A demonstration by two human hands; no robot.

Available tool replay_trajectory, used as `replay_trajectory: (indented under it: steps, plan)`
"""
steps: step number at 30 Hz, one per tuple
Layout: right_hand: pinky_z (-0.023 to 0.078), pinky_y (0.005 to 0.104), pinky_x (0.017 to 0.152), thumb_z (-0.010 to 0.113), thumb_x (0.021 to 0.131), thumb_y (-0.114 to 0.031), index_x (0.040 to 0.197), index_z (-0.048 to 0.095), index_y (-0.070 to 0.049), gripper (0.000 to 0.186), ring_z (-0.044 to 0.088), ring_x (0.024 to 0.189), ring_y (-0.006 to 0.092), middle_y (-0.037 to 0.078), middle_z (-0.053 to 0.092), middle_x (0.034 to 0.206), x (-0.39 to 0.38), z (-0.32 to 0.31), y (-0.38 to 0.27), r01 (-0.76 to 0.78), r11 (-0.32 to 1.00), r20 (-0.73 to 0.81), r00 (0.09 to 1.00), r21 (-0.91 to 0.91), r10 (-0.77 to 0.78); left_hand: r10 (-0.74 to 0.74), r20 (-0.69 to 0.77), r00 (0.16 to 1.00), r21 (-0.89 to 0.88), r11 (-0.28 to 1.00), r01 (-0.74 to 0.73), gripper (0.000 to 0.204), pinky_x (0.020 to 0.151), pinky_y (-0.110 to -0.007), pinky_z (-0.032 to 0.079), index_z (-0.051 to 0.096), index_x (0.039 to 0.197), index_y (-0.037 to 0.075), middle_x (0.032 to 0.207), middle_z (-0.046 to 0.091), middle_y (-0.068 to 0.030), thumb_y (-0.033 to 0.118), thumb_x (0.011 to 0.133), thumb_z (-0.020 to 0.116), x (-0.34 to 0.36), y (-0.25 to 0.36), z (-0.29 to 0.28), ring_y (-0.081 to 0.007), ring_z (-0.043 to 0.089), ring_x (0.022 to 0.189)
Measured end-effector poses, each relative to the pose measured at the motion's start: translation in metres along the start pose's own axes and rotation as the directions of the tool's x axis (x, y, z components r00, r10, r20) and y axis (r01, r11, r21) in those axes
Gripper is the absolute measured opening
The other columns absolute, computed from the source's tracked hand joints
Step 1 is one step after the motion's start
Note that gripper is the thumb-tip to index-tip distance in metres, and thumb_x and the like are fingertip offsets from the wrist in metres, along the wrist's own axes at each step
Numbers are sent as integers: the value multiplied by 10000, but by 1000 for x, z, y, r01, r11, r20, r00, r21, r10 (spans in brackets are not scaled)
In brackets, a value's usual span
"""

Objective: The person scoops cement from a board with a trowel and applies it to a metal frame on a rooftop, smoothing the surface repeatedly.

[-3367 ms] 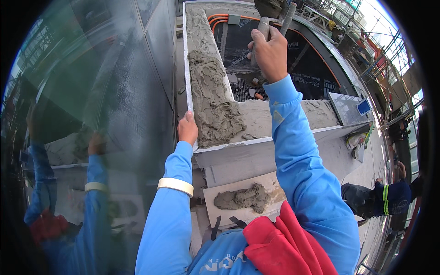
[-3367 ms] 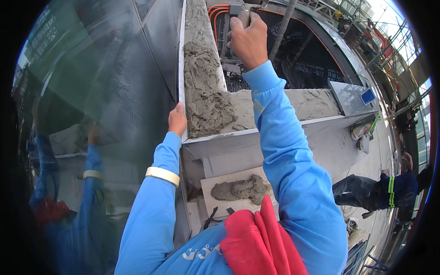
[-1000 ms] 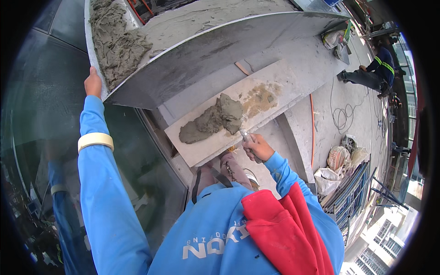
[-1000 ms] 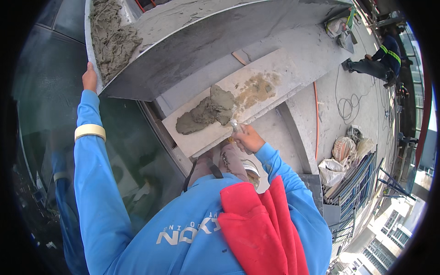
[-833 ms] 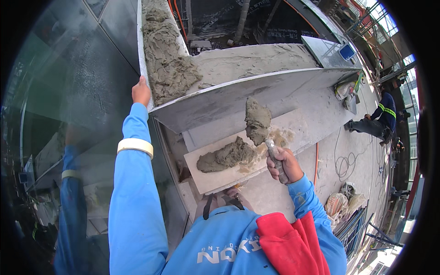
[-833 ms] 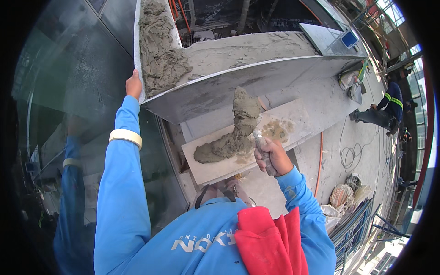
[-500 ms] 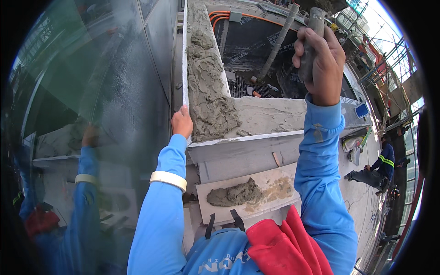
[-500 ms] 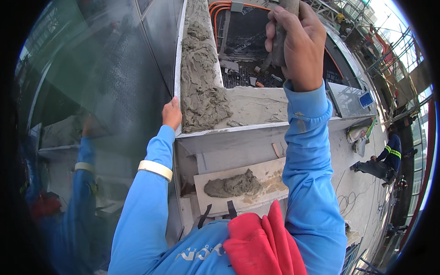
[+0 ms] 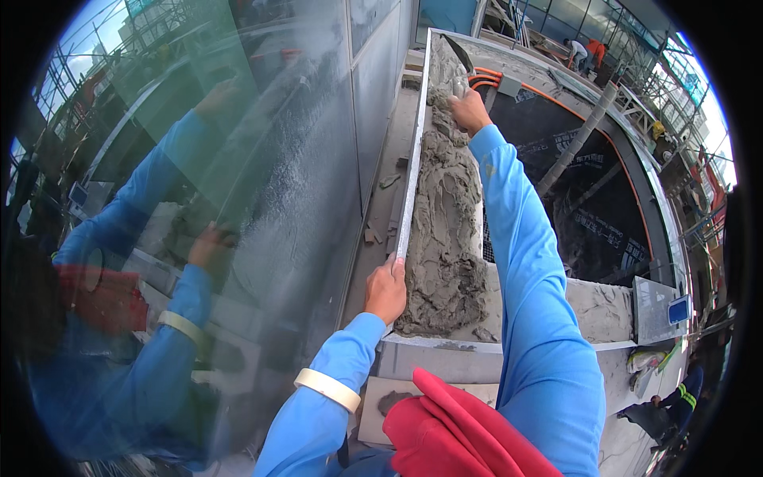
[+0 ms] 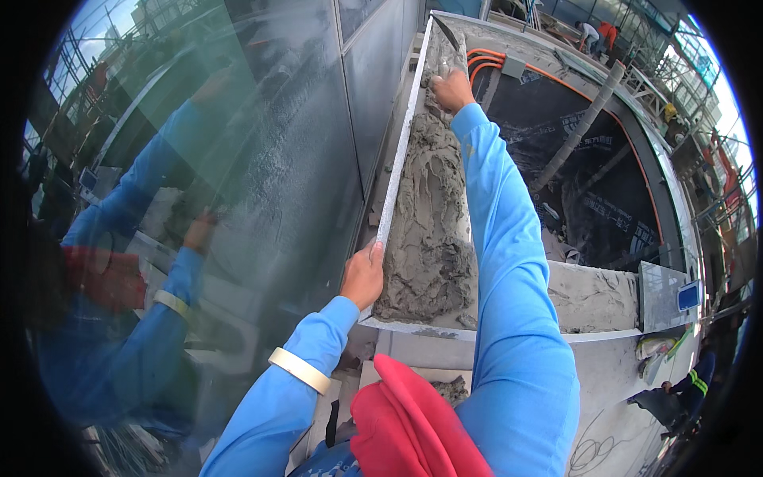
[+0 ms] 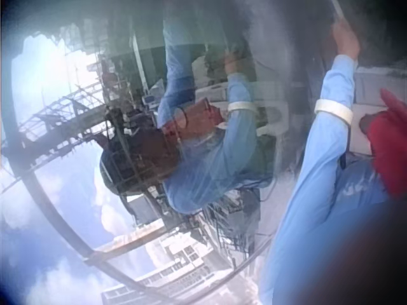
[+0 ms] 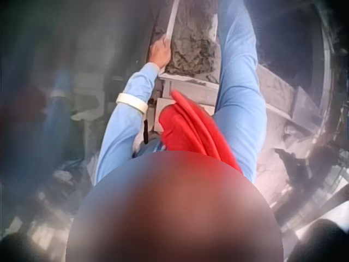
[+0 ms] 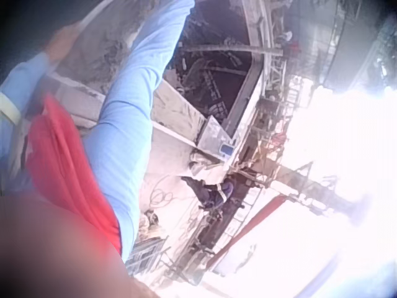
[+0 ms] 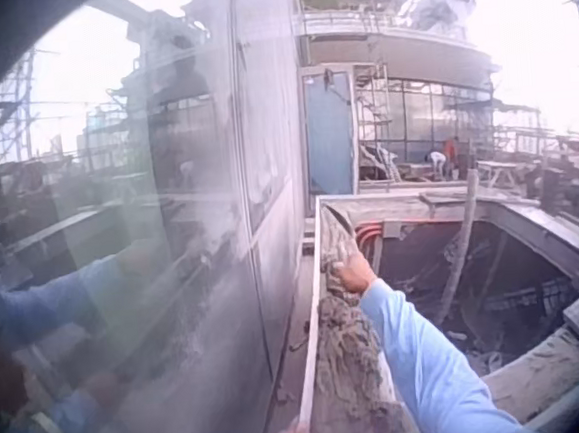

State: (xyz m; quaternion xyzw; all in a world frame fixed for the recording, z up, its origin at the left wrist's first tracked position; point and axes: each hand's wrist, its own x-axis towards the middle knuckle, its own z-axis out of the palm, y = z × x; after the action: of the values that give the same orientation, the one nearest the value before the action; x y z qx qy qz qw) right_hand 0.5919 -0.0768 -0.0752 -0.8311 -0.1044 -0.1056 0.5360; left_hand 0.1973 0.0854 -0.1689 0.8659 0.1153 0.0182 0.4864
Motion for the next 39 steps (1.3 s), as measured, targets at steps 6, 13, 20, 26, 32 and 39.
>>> replay_trajectory:
  steps: [6, 13, 20, 26, 32, 39]
  plan:
    - [450, 263, 499, 605, 974, -206, 957, 547, -28, 188, 522, 580, 90, 15, 527, 761, -149, -110, -125, 97, 991, 53, 993, 94, -102, 17, 25, 1000, -4, 1000, -17, 488, 982, -514, 458, 603, 1309, -26, 1151, 663, -305, 336, 1062, 388, 4, -4, 1, -487, 604, 1107]
    - [450, 259, 606, 531, 978, -237, 1209, 547, 37, 359, 541, 724, 107, 45, 558, 915, -481, -232, -125, 6, 938, -23, 1000, 348, 2, -12, 38, 999, 142, 990, 6, 558, 1004, -469, 448, 675, 1222, -13, 1190, 652, -316, 434, 1050, 388, 19, -19, 6, -489, 576, 1176]
    - [491, 475, 727, 622, 890, -274, 1070, 600, 2, 330, 645, 759, 431, 277, 631, 790, -829, -218, 12, -738, 582, -90, 642, -340, 762, -63, -22, 998, 178, 982, 66, 674, 1106, -396, 373, 570, 1353, -78, 1417, 558, -258, 497, 1028, 437, 32, -23, 4, -374, 505, 1349]
    - [521, 567, 781, 609, 896, -256, 1026, 582, 1, 289, 669, 864, 481, 290, 683, 875, -864, -214, 175, -594, 510, 13, 643, -623, 765, -83, -40, 996, 233, 968, 90, 775, 1103, -386, 372, 538, 1363, -116, 1426, 545, -261, 564, 998, 471, 54, -39, -6, -368, 506, 1346]
    - [561, 530, 770, 517, 922, -102, 1109, 524, -1, 213, 701, 880, 431, 267, 704, 942, -872, -144, 222, -308, 556, 229, 682, -772, 695, -82, -77, 994, 329, 939, 103, 837, 1106, -377, 370, 538, 1374, -107, 1435, 537, -260, 623, 971, 475, 73, -50, -16, -359, 505, 1351]
    - [564, 524, 724, 522, 942, -146, 1122, 500, -45, 208, 697, 861, 425, 222, 670, 954, -943, -187, 167, -232, 546, 312, 617, -805, 722, -55, -44, 998, 300, 952, 65, 860, 1109, -377, 364, 533, 1365, -126, 1437, 530, -272, 635, 969, 473, 65, -47, -14, -354, 497, 1359]
